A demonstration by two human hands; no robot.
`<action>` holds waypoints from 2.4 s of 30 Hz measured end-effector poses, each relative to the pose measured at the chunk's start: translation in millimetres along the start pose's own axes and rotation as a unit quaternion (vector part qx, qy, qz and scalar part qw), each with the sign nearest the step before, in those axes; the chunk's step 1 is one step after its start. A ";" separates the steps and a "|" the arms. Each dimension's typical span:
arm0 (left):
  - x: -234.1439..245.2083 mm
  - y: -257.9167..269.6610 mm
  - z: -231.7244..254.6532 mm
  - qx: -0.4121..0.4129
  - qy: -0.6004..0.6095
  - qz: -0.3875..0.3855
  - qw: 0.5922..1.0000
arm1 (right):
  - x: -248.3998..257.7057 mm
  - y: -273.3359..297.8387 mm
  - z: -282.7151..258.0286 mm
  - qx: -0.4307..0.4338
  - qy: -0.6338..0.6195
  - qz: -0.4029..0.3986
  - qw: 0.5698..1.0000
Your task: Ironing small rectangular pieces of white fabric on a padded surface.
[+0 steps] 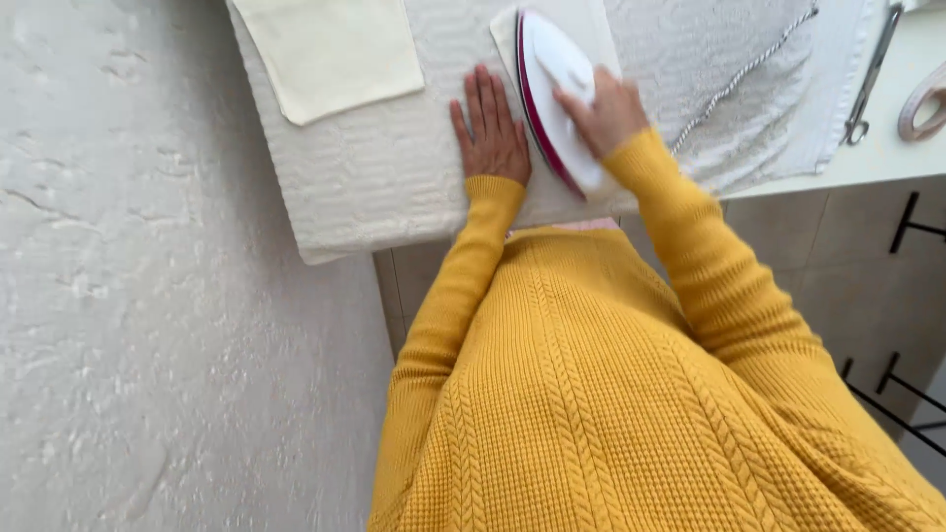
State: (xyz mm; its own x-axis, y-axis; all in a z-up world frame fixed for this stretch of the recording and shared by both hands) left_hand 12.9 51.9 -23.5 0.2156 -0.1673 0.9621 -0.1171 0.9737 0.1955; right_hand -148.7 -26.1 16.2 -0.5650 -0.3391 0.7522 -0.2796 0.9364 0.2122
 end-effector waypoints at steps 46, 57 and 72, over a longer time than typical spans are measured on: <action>62.6 -147.9 27.3 -0.147 0.210 0.016 0.966 | 80.8 -44.8 30.6 0.148 -0.123 0.028 0.981; 176.7 -67.6 -20.1 -0.220 0.310 0.191 0.905 | 110.6 -39.5 -8.9 0.274 -0.027 0.063 0.959; -7.0 2.0 -33.2 -0.115 0.070 0.162 0.978 | 181.9 -0.1 124.8 -0.161 -0.132 0.004 0.978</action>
State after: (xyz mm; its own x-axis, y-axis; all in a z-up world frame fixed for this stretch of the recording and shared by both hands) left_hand 43.3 60.1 -36.2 0.3351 0.1637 0.9279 0.0160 0.9837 -0.1793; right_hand -348.3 -99.2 75.1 -0.7590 -0.3033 0.5761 -0.0397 0.9048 0.4240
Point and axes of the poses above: each hand's wrist, its own y-axis away from the middle knuckle, its own x-axis out of the back of the hand, z = x × y, the point moved 4 cm from there along -y, towards the middle knuckle, and after that the axes turned 10 degrees about -y, right-handed, at the moved point
